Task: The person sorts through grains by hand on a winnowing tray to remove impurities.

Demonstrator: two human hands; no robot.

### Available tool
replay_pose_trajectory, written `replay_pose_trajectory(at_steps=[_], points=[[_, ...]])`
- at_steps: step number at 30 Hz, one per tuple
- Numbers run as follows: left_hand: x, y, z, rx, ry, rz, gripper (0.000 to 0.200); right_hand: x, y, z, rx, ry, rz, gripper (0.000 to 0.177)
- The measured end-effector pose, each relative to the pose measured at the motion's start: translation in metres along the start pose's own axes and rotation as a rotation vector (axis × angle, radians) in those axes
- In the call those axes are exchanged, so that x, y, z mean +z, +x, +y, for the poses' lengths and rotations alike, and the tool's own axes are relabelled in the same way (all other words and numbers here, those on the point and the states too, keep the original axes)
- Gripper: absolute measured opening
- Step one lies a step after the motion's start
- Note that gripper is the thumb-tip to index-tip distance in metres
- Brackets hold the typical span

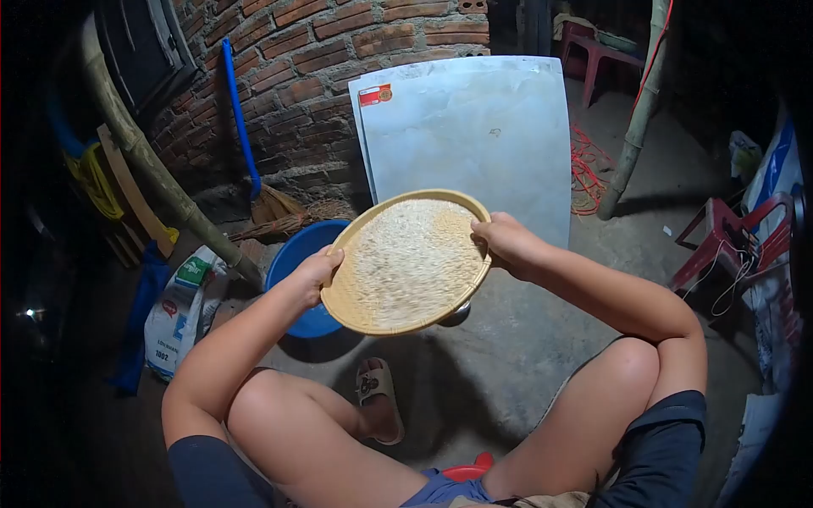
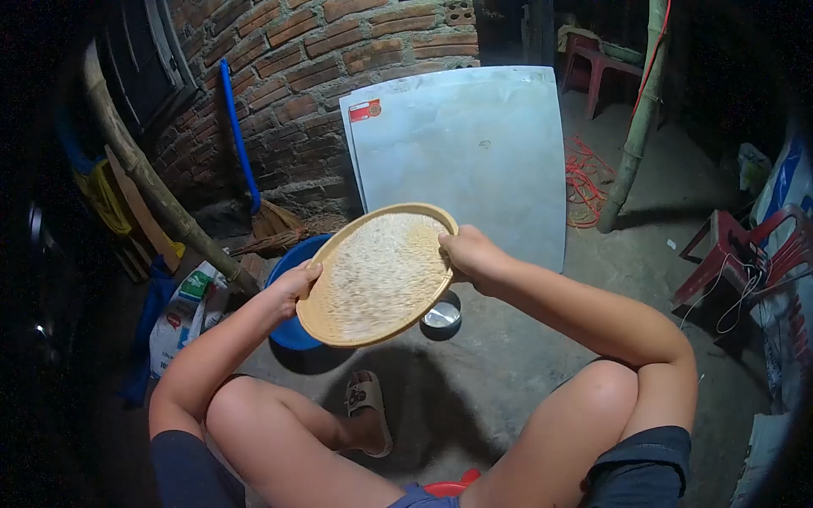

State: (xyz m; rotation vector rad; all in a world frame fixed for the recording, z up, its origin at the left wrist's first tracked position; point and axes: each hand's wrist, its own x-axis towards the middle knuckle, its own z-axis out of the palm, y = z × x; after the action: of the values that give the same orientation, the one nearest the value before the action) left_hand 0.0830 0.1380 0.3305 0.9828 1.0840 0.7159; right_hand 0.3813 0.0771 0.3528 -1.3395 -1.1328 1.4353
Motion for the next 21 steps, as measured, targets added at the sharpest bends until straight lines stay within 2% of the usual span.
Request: replay_pose_trajectory(at_steps=[1, 3, 5, 7, 9, 11, 13, 14, 15, 17, 19, 21], points=[[-0.004, -0.002, 0.001, 0.002, -0.003, 0.032, 0.028, -0.005, 0.006, 0.002, 0.005, 0.014, -0.002, 0.023], [0.012, -0.005, -0.005, 0.121, 0.007, 0.078, 0.029, -0.029, 0.023, 0.012, -0.148, -0.113, 0.003, 0.021], [0.046, -0.021, -0.004, 0.182, 0.111, 0.203, 0.025, -0.047, 0.021, 0.018, 0.016, 0.084, 0.101, 0.028], [0.070, -0.037, 0.001, 0.185, 0.226, 0.302, 0.023, -0.044, 0.018, 0.025, 0.155, -0.009, 0.229, 0.027], [0.039, -0.019, -0.001, 0.141, 0.163, 0.226, 0.024, -0.033, 0.014, 0.024, 0.144, 0.071, 0.234, 0.022], [0.010, -0.012, 0.006, 0.057, 0.050, 0.077, 0.026, -0.025, 0.007, 0.014, 0.022, -0.008, -0.021, 0.022], [0.000, -0.015, 0.009, 0.032, 0.004, 0.090, 0.025, 0.005, -0.019, -0.005, -0.051, 0.066, 0.047, 0.024], [0.003, -0.016, 0.007, 0.084, -0.008, 0.119, 0.025, 0.008, -0.020, -0.005, -0.075, 0.058, 0.090, 0.025], [0.010, -0.016, 0.002, 0.134, -0.015, 0.147, 0.025, -0.007, 0.002, 0.011, -0.147, -0.083, 0.134, 0.026], [0.027, -0.017, -0.005, 0.201, 0.122, 0.237, 0.022, -0.035, 0.020, 0.020, 0.001, 0.158, 0.014, 0.029], [0.059, -0.030, -0.005, 0.209, 0.263, 0.354, 0.021, -0.039, 0.022, 0.023, 0.082, 0.107, 0.024, 0.033], [0.039, -0.013, -0.011, 0.208, 0.264, 0.358, 0.022, -0.030, 0.021, 0.022, 0.147, 0.088, 0.184, 0.034]])
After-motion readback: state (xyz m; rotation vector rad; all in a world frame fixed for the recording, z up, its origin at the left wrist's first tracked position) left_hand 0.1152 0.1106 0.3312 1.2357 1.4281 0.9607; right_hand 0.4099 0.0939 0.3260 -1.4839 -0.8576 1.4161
